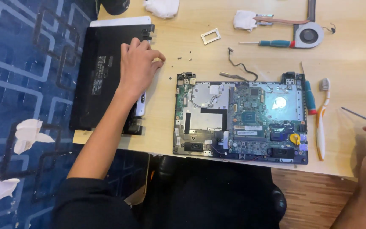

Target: Disassembling and cleaning a laptop motherboard using a screwdriver and a toothbrush.

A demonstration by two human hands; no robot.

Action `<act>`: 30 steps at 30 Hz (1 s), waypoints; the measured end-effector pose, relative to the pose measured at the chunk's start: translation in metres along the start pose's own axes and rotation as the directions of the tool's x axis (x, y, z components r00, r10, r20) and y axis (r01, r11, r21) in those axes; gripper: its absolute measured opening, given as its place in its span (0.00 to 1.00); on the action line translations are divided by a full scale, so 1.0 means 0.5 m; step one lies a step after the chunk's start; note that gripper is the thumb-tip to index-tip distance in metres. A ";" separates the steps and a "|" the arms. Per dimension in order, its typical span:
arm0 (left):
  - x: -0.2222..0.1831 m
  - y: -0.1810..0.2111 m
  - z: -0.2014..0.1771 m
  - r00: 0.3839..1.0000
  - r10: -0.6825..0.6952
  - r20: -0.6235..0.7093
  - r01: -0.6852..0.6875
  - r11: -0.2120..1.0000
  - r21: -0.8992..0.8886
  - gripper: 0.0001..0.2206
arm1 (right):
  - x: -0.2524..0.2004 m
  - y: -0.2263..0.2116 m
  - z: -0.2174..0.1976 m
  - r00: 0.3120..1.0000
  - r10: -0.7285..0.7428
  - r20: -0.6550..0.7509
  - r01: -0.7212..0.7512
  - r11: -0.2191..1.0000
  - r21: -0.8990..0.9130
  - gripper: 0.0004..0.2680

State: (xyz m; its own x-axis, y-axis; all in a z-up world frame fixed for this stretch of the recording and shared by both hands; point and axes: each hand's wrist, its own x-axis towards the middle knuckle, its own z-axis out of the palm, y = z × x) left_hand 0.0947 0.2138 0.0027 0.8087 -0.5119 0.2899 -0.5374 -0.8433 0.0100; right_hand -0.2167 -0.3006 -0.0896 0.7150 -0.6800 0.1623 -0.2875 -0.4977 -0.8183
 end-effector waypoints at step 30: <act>0.059 0.448 -0.110 0.840 0.467 0.275 -0.196 0.735 -0.649 0.03 | -0.014 -0.154 0.013 0.976 -0.086 -0.201 0.158 0.914 0.374 0.04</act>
State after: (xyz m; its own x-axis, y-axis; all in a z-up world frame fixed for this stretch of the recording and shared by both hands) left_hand -0.0152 0.0189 0.0661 0.4944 -0.8691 -0.0154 -0.7087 -0.4132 0.5719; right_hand -0.1953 -0.2542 -0.0312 0.5942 -0.7288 0.3402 0.0888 -0.3609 -0.9284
